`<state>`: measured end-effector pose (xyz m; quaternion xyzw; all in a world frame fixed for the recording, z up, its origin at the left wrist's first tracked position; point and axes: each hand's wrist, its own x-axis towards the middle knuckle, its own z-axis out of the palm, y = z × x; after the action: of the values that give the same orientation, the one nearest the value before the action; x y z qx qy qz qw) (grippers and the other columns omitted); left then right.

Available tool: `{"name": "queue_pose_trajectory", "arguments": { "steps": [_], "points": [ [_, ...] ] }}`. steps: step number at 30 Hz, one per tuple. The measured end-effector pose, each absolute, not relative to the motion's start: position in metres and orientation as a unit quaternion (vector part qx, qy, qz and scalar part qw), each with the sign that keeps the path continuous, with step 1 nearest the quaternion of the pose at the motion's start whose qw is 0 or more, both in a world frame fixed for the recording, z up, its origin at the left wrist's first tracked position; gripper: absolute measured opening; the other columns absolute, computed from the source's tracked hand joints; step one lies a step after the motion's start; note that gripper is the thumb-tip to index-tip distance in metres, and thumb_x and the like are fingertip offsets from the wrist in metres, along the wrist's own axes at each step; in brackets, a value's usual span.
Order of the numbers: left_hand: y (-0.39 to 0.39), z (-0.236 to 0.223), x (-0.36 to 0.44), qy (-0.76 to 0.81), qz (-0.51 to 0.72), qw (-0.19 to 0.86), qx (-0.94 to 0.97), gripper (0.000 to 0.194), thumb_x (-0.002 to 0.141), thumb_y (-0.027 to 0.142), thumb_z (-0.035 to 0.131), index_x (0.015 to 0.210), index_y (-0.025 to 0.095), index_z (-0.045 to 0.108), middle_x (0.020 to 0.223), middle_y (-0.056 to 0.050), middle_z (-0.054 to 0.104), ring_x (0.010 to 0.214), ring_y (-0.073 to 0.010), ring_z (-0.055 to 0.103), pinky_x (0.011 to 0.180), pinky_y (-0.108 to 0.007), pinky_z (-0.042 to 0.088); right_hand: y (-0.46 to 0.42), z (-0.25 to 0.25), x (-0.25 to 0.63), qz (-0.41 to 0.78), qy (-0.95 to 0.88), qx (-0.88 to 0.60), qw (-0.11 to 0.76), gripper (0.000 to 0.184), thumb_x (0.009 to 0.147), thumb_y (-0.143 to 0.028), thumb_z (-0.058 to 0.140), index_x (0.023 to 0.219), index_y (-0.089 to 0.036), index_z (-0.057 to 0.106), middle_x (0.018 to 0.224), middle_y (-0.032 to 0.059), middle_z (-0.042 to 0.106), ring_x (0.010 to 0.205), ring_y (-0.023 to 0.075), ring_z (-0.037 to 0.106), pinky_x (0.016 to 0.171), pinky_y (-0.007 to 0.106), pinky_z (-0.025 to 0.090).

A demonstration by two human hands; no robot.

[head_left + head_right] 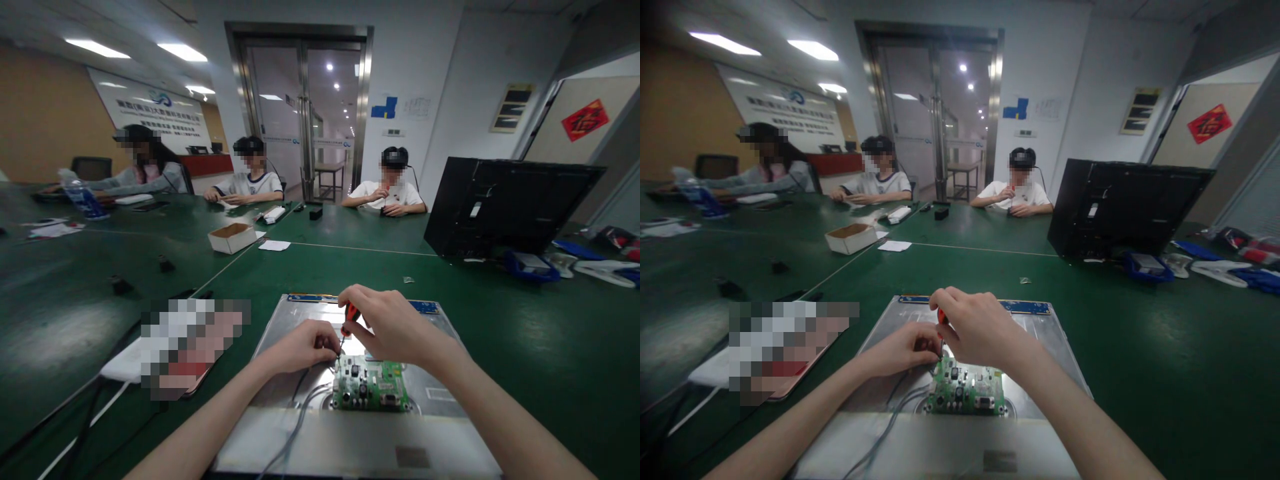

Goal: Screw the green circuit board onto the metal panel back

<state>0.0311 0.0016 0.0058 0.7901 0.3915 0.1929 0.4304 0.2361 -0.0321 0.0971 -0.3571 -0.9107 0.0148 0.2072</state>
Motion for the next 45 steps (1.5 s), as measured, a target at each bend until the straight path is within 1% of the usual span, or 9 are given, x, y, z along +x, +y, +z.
{"name": "queue_pose_trajectory", "arguments": {
  "steps": [5, 10, 14, 22, 27, 30, 40, 42, 45],
  "points": [
    [0.0012, 0.0069, 0.0311, 0.392, 0.184, 0.426, 0.795, 0.008, 0.071, 0.017, 0.063, 0.078, 0.017, 0.066, 0.065, 0.003, 0.058, 0.062, -0.0134, 0.051, 0.059, -0.023, 0.039, -0.0301, 0.0973, 0.236, -0.009, -0.91, -0.37, 0.187, 0.014, 0.089, -0.029, 0.056, 0.099, -0.02, 0.052, 0.088, 0.0001, 0.066, 0.066, 0.0143, 0.057, 0.053, 0.026, 0.024],
    [0.0028, 0.006, 0.0315, 0.394, 0.185, 0.422, 0.795, 0.005, 0.069, 0.016, 0.063, 0.073, 0.016, 0.066, 0.065, 0.003, 0.059, 0.061, -0.0126, 0.051, 0.058, -0.022, 0.04, -0.0337, 0.0995, 0.2371, 0.025, -0.916, -0.346, 0.202, 0.025, 0.083, -0.019, 0.053, 0.108, -0.019, 0.048, 0.1, 0.0034, 0.064, 0.073, 0.0142, 0.058, 0.056, 0.027, 0.028],
    [0.003, 0.0062, 0.032, 0.394, 0.189, 0.429, 0.791, 0.002, 0.068, 0.016, 0.063, 0.07, 0.017, 0.065, 0.064, 0.004, 0.057, 0.059, -0.0119, 0.049, 0.057, -0.021, 0.039, -0.0348, 0.0998, 0.2371, 0.032, -0.913, -0.357, 0.196, 0.028, 0.081, -0.014, 0.05, 0.108, -0.018, 0.049, 0.096, 0.0028, 0.064, 0.07, 0.0138, 0.057, 0.056, 0.027, 0.027],
    [0.002, 0.0053, 0.0309, 0.393, 0.187, 0.432, 0.79, 0.008, 0.07, 0.016, 0.063, 0.077, 0.016, 0.066, 0.066, 0.003, 0.059, 0.061, -0.0132, 0.052, 0.058, -0.022, 0.04, -0.0323, 0.1012, 0.2363, 0.005, -0.911, -0.371, 0.183, 0.016, 0.088, -0.026, 0.057, 0.101, -0.02, 0.052, 0.09, 0.001, 0.066, 0.068, 0.0142, 0.058, 0.054, 0.027, 0.026],
    [0.0018, 0.0061, 0.0315, 0.401, 0.182, 0.427, 0.789, 0.005, 0.068, 0.013, 0.062, 0.071, 0.016, 0.065, 0.064, 0.004, 0.056, 0.06, -0.0124, 0.05, 0.059, -0.022, 0.039, -0.034, 0.1012, 0.2373, 0.032, -0.916, -0.348, 0.196, 0.028, 0.083, -0.019, 0.053, 0.111, -0.018, 0.049, 0.103, 0.0043, 0.063, 0.073, 0.0144, 0.058, 0.057, 0.027, 0.031],
    [0.0019, 0.0065, 0.0319, 0.404, 0.184, 0.433, 0.784, 0.005, 0.069, 0.014, 0.063, 0.072, 0.016, 0.065, 0.065, 0.004, 0.057, 0.061, -0.0126, 0.051, 0.06, -0.022, 0.04, -0.0343, 0.1006, 0.2375, 0.037, -0.917, -0.347, 0.195, 0.033, 0.081, -0.013, 0.049, 0.114, -0.018, 0.049, 0.102, 0.0052, 0.063, 0.073, 0.0143, 0.058, 0.058, 0.028, 0.031],
    [0.0015, 0.0067, 0.0318, 0.393, 0.187, 0.437, 0.787, 0.009, 0.068, 0.013, 0.062, 0.076, 0.017, 0.065, 0.066, 0.004, 0.059, 0.062, -0.0124, 0.052, 0.06, -0.022, 0.041, -0.0328, 0.1001, 0.236, -0.023, -0.915, -0.36, 0.184, 0.014, 0.09, -0.03, 0.056, 0.099, -0.02, 0.055, 0.091, 0.0012, 0.066, 0.066, 0.0134, 0.058, 0.052, 0.027, 0.026],
    [0.0018, 0.0066, 0.0317, 0.395, 0.182, 0.432, 0.79, 0.009, 0.069, 0.013, 0.062, 0.076, 0.017, 0.065, 0.067, 0.004, 0.06, 0.063, -0.0128, 0.053, 0.061, -0.023, 0.042, -0.0336, 0.1007, 0.2361, -0.016, -0.915, -0.357, 0.185, 0.015, 0.089, -0.028, 0.055, 0.101, -0.019, 0.055, 0.093, 0.0021, 0.066, 0.068, 0.0137, 0.058, 0.053, 0.027, 0.026],
    [0.0025, 0.0062, 0.0316, 0.395, 0.182, 0.431, 0.791, 0.007, 0.069, 0.014, 0.062, 0.074, 0.017, 0.065, 0.067, 0.003, 0.06, 0.063, -0.0131, 0.053, 0.06, -0.022, 0.042, -0.0362, 0.103, 0.2367, 0.014, -0.917, -0.352, 0.188, 0.026, 0.084, -0.02, 0.053, 0.109, -0.018, 0.052, 0.101, 0.0045, 0.064, 0.073, 0.0147, 0.059, 0.056, 0.027, 0.03]
  ]
}}
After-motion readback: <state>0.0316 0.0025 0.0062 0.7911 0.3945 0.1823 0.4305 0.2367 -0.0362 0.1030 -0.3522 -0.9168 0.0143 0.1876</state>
